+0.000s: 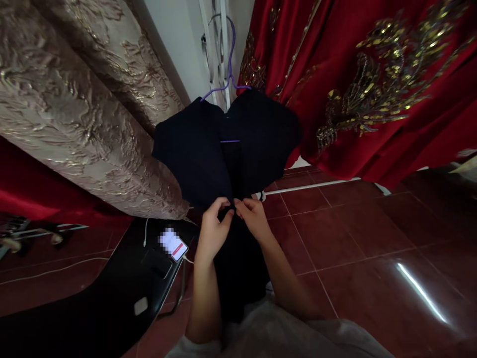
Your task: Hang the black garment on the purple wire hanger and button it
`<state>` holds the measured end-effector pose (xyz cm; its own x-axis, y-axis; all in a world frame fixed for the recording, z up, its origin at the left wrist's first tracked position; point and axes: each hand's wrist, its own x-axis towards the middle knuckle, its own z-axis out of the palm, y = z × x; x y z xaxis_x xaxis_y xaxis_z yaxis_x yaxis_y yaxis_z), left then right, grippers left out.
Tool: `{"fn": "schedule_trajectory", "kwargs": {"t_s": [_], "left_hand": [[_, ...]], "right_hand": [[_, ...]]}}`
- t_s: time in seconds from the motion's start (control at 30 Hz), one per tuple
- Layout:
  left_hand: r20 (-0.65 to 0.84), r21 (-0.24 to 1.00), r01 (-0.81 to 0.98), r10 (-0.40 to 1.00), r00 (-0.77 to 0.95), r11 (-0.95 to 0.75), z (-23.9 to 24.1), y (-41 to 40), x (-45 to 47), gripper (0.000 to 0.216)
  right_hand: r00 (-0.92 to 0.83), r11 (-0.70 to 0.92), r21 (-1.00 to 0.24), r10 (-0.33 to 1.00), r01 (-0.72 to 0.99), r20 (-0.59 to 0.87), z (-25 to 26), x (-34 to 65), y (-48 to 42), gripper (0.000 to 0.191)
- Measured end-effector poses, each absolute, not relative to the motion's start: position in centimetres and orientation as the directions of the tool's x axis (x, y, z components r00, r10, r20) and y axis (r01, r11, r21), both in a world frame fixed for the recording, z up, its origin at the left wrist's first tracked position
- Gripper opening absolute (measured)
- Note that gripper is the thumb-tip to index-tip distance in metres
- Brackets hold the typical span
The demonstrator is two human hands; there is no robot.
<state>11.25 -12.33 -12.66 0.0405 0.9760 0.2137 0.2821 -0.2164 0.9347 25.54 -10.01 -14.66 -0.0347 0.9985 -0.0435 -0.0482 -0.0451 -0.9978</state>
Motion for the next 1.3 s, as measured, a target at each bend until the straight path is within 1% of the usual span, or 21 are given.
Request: {"fn": "schedule_trajectory", "kwargs": {"t_s": [0.03, 0.13, 0.2, 0.27, 0.37, 0.43, 0.5, 0.57, 0.63, 0.7, 0.73, 0.8, 0.83, 0.9, 0.97, 1.03, 1.1, 1.17, 1.23, 1.27, 1.3], "left_hand": [[0.218, 0.937, 0.275, 0.976, 0.031, -0.218, -12.9, -12.3, 11.7, 0.004], [0.259, 0.934, 0.269, 0.964, -0.062, -0.234, -13.0, -12.4, 12.8, 0.013], [0.306, 0.927, 0.268, 0.941, -0.145, -0.260, -12.9, -12.4, 13.3, 0.010], [0.338, 0.930, 0.224, 0.917, -0.214, -0.291, -13.2, -12.2, 13.8, 0.005], [0.349, 0.931, 0.197, 0.906, -0.240, -0.307, -14.6, -11.3, 14.5, 0.002], [0.359, 0.921, 0.240, 0.906, -0.225, -0.306, -15.9, -10.4, 14.9, 0.004], [0.378, 0.906, 0.283, 0.902, -0.210, -0.314, -16.8, -9.7, 15.0, 0.008], [0.391, 0.891, 0.313, 0.906, -0.158, -0.330, -16.8, -9.3, 14.8, 0.010], [0.383, 0.877, 0.331, 0.923, -0.042, -0.349, -15.4, -9.2, 14.5, 0.009], [0.404, 0.869, 0.291, 0.913, 0.052, -0.401, -12.7, -8.9, 14.1, 0.010], [0.442, 0.863, 0.249, 0.895, 0.052, -0.441, -11.0, -8.5, 13.9, 0.018], [0.547, 0.831, 0.159, 0.835, -0.057, -0.533, -7.1, -7.3, 13.5, 0.034], [0.580, 0.813, 0.146, 0.806, -0.119, -0.564, -5.2, -6.5, 13.4, 0.035], [0.589, 0.808, 0.138, 0.793, -0.154, -0.573, -2.0, -4.8, 13.4, 0.027], [0.565, 0.824, 0.128, 0.817, -0.110, -0.553, 0.1, -3.6, 13.7, 0.016], [0.558, 0.826, 0.141, 0.828, -0.057, -0.546, 1.2, -3.4, 14.1, 0.012], [0.616, 0.774, 0.218, 0.787, -0.041, -0.594, 1.7, -3.8, 13.9, 0.012], [0.739, 0.649, 0.353, 0.669, -0.082, -0.674, 2.1, -3.6, 12.5, 0.011], [0.830, 0.548, 0.452, 0.525, -0.190, -0.704, 2.1, -2.2, 9.6, 0.014], [0.824, 0.565, 0.441, 0.495, -0.275, -0.697, 1.8, -0.9, 7.9, 0.013], [0.759, 0.648, 0.364, 0.534, -0.371, -0.669, 1.3, 0.5, 6.2, 0.009]], "right_hand": [[-0.052, -0.029, -0.998, 0.998, -0.060, -0.026, -14.5, 25.5, -10.4, 0.051], [-0.153, 0.009, -0.994, 0.988, -0.112, 0.026, -14.0, 25.7, -11.3, 0.044], [-0.220, 0.009, -0.986, 0.974, -0.169, 0.046, -13.3, 25.9, -11.3, 0.037], [-0.242, -0.003, -0.979, 0.969, -0.206, 0.049, -12.0, 26.2, -10.3, 0.033], [-0.143, 0.077, -0.969, 0.983, -0.237, 0.113, -8.2, 26.6, -6.9, 0.029], [-0.017, 0.206, -0.938, 0.975, -0.279, 0.220, -4.7, 26.9, -4.2, 0.027], [0.103, 0.355, -0.884, 0.935, -0.305, 0.339, -1.1, 27.1, -2.3, 0.031], [0.130, 0.438, -0.849, 0.899, -0.294, 0.419, 1.5, 27.0, -1.5, 0.034], [0.092, 0.462, -0.846, 0.886, -0.265, 0.455, 2.6, 26.9, -1.6, 0.032], [0.053, 0.448, -0.862, 0.892, -0.237, 0.449, 2.3, 26.7, -2.2, 0.029], [0.044, 0.435, -0.871, 0.898, -0.227, 0.437, 2.0, 26.7, -2.4, 0.030], [0.040, 0.412, -0.885, 0.910, -0.215, 0.414, 1.2, 26.7, -2.8, 0.034], [0.037, 0.406, -0.889, 0.912, -0.209, 0.408, 1.0, 26.7, -2.9, 0.035], [0.029, 0.413, -0.890, 0.909, -0.192, 0.416, 0.8, 26.8, -2.7, 0.036], [0.041, 0.436, -0.885, 0.899, -0.162, 0.436, 0.5, 26.8, -2.3, 0.034], [0.086, 0.471, -0.876, 0.882, -0.102, 0.464, -0.6, 27.0, -1.5, 0.032], [0.133, 0.494, -0.870, 0.862, -0.003, 0.489, -2.8, 27.1, -0.7, 0.031], [0.132, 0.467, -0.879, 0.869, 0.097, 0.477, -5.7, 27.1, -0.2, 0.030], [0.092, 0.399, -0.905, 0.906, 0.146, 0.414, -8.2, 26.8, 0.0, 0.028], [0.069, 0.369, -0.918, 0.922, 0.148, 0.382, -8.9, 26.5, -0.1, 0.027], [0.046, 0.352, -0.925, 0.931, 0.140, 0.361, -9.3, 26.1, -0.2, 0.026]]}}
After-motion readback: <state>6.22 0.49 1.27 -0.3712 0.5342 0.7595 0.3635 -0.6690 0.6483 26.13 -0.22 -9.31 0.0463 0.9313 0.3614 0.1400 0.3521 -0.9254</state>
